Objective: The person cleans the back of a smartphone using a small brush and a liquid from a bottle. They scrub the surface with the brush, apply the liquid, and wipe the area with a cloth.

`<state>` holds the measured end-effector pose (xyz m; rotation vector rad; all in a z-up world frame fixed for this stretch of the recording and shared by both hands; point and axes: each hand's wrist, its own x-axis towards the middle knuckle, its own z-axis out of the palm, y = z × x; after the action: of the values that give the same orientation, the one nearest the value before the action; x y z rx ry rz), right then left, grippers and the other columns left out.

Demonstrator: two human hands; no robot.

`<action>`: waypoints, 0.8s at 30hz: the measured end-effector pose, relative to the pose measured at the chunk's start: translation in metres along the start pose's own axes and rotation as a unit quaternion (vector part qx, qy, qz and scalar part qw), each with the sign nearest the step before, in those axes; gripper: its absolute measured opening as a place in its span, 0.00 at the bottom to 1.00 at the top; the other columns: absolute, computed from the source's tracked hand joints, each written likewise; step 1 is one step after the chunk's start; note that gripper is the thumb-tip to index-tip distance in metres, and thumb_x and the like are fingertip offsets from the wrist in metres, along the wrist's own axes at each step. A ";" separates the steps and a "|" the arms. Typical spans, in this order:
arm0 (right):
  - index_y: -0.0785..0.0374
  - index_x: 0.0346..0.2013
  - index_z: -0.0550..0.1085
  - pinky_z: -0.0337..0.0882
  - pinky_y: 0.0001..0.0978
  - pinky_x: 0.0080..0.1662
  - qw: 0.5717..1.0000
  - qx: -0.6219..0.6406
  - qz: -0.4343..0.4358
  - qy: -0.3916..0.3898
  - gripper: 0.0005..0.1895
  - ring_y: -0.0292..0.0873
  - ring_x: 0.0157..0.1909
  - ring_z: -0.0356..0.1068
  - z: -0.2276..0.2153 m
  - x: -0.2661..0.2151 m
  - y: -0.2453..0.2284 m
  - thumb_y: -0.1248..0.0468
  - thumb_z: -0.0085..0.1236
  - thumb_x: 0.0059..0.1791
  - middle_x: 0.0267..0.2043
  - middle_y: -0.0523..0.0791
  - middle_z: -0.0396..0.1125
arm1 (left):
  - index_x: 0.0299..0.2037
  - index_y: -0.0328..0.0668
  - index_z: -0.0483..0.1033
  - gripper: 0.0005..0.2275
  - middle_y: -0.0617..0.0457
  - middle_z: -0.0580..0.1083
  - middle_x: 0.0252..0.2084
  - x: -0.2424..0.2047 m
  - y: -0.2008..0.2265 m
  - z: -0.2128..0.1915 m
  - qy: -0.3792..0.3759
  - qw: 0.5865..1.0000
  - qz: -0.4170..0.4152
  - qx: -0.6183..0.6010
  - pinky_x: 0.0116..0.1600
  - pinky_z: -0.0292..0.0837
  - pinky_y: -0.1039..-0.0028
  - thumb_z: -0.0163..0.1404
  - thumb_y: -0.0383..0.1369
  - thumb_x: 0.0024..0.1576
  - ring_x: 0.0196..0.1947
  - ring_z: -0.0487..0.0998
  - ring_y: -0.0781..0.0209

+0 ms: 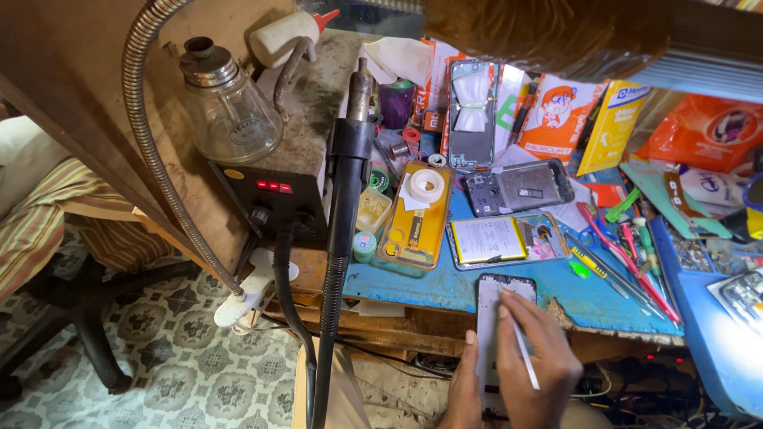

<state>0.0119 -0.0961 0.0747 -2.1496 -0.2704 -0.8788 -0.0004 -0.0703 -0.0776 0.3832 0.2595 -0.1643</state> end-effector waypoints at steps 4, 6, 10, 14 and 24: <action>0.69 0.50 0.79 0.75 0.32 0.55 0.999 0.014 0.017 0.041 0.10 0.44 0.52 0.77 -0.022 0.004 0.017 0.73 0.60 0.53 0.49 0.52 0.76 | 0.73 0.33 0.58 0.32 0.47 0.68 0.69 -0.014 0.024 0.027 -0.113 0.991 0.041 0.053 0.70 0.63 0.68 0.35 0.52 0.67 0.66 0.70 0.59; 0.71 0.50 0.79 0.76 0.29 0.53 0.996 0.030 0.023 0.080 0.08 0.42 0.48 0.76 -0.037 0.011 0.033 0.73 0.59 0.56 0.47 0.52 0.75 | 0.78 0.39 0.45 0.35 0.52 0.61 0.75 -0.029 0.046 0.046 -0.221 0.966 0.071 0.117 0.76 0.56 0.67 0.39 0.52 0.67 0.74 0.63 0.61; 0.71 0.54 0.76 0.76 0.29 0.56 0.994 0.070 0.019 0.080 0.11 0.41 0.54 0.75 -0.066 0.018 0.056 0.74 0.57 0.57 0.53 0.53 0.73 | 0.81 0.59 0.23 0.48 0.46 0.61 0.72 -0.037 0.104 0.086 -0.338 0.898 0.144 0.244 0.76 0.59 0.62 0.55 0.35 0.63 0.72 0.62 0.52; 0.72 0.52 0.78 0.75 0.26 0.53 0.994 0.072 0.029 0.074 0.09 0.40 0.50 0.76 -0.070 0.028 0.057 0.75 0.59 0.57 0.49 0.52 0.74 | 0.79 0.53 0.34 0.45 0.48 0.62 0.70 -0.010 0.133 0.135 -0.302 0.923 0.155 0.181 0.69 0.65 0.61 0.55 0.23 0.57 0.68 0.65 0.53; 0.68 0.47 0.78 0.76 0.34 0.53 0.982 0.033 -0.184 -0.035 0.13 0.46 0.50 0.77 -0.069 0.055 0.079 0.74 0.61 0.47 0.51 0.50 0.74 | 0.64 0.38 0.66 0.28 0.51 0.73 0.55 0.033 0.131 0.115 -0.135 0.887 0.236 0.373 0.59 0.71 0.73 0.61 0.25 0.53 0.54 0.74 0.64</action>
<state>0.0531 -0.2048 0.0968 -2.1059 -0.7404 -0.9818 0.0830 0.0013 0.0615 1.1681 -0.1953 0.1767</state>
